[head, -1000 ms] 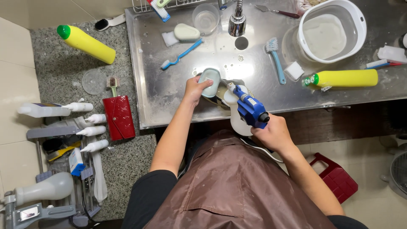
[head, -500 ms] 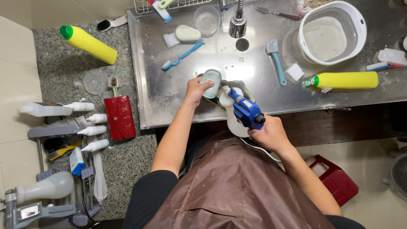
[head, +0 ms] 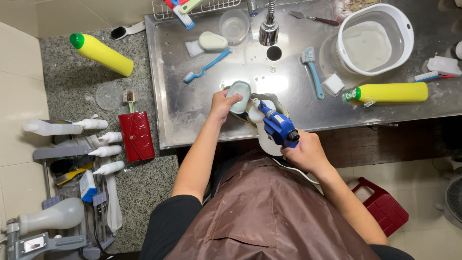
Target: The person cleans a sneaker at a stainless steel work counter, holding the shoe with one hand while scrubbing it with a motorized spinning cleaning brush attached to a liquid bottle. They rotate the shoe to scrub the upper, sides, and sole, and continue scrubbing different areas of the shoe throughout the clip.
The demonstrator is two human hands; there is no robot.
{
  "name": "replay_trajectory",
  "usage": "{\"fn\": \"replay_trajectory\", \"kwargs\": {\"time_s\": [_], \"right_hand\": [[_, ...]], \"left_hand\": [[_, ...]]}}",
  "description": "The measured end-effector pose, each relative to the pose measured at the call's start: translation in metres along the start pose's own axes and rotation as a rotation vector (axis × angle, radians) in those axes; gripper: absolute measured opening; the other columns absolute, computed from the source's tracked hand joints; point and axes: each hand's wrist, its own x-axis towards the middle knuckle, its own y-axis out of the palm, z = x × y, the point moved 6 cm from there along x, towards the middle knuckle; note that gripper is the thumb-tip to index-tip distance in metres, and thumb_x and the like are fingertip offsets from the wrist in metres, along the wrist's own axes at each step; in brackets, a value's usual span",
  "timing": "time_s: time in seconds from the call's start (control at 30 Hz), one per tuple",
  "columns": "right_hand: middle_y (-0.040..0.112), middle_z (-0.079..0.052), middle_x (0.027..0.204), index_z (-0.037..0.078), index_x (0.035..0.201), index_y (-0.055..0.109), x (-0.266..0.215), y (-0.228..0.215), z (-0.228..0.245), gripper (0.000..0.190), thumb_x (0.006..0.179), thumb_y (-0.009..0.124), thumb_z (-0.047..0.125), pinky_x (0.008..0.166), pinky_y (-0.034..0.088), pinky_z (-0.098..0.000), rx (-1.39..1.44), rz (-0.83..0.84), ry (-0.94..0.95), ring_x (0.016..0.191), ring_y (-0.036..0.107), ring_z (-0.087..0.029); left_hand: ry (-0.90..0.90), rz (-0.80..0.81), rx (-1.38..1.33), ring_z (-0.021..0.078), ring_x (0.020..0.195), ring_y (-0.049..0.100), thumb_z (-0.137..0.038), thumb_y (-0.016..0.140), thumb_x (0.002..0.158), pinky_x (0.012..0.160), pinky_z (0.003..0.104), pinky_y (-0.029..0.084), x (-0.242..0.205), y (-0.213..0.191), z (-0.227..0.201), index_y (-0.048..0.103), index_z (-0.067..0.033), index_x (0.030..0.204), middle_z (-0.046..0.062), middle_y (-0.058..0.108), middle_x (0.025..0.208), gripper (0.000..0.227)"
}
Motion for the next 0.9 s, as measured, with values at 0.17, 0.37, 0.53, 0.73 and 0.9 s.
{"fn": "replay_trajectory", "kwargs": {"time_s": [0.17, 0.37, 0.53, 0.73, 0.9], "right_hand": [[0.069, -0.016, 0.072, 0.003, 0.096, 0.069, 0.0, 0.0, 0.003, 0.03, 0.069, 0.073, 0.016, 0.069, 0.054, -0.0352, 0.003, -0.02, -0.032, 0.065, 0.067, -0.027], [0.069, -0.014, 0.073, 0.002, 0.093, 0.069, 0.002, 0.002, -0.006, 0.029, 0.068, 0.075, 0.015, 0.067, 0.054, -0.0344, -0.016, -0.018, -0.077, 0.065, 0.067, -0.023], [0.068, -0.013, 0.066, 0.002, 0.093, 0.069, 0.001, 0.001, -0.012, 0.025, 0.071, 0.072, 0.014, 0.064, 0.054, -0.0342, 0.088, 0.005, 0.065, 0.06, 0.066, -0.02], [0.068, -0.009, 0.066, 0.001, 0.092, 0.069, -0.003, -0.006, -0.015, 0.025, 0.071, 0.072, 0.013, 0.063, 0.055, -0.0327, 0.068, -0.021, 0.046, 0.059, 0.067, -0.016], [0.069, -0.009, 0.069, 0.0, 0.093, 0.069, -0.004, -0.01, -0.017, 0.025, 0.072, 0.072, 0.012, 0.064, 0.054, -0.0323, 0.083, -0.041, -0.011, 0.063, 0.067, -0.016]], "left_hand": [[-0.002, 0.008, -0.005, 0.0165, 0.08, 0.072, -0.005, 0.081, 0.081, 0.073, 0.03, 0.06, 0.0, 0.0, 0.001, 0.074, 0.0068, 0.11, 0.012, 0.077, 0.096, 0.032], [-0.006, 0.002, 0.011, 0.0162, 0.081, 0.073, -0.005, 0.082, 0.08, 0.074, 0.03, 0.06, 0.004, -0.004, 0.005, 0.074, 0.0061, 0.111, 0.012, 0.077, 0.097, 0.034], [-0.006, 0.013, -0.004, 0.0162, 0.082, 0.073, -0.005, 0.082, 0.08, 0.075, 0.03, 0.06, 0.003, -0.003, 0.004, 0.074, 0.0056, 0.112, 0.012, 0.077, 0.098, 0.034], [0.007, 0.021, -0.031, 0.0168, 0.083, 0.072, -0.005, 0.081, 0.081, 0.076, 0.03, 0.06, 0.006, -0.006, 0.007, 0.074, 0.005, 0.111, 0.011, 0.077, 0.099, 0.032], [-0.001, 0.03, -0.064, 0.0171, 0.085, 0.073, -0.005, 0.081, 0.082, 0.078, 0.031, 0.059, 0.008, -0.011, 0.013, 0.073, 0.0044, 0.112, 0.011, 0.077, 0.1, 0.033]]}}
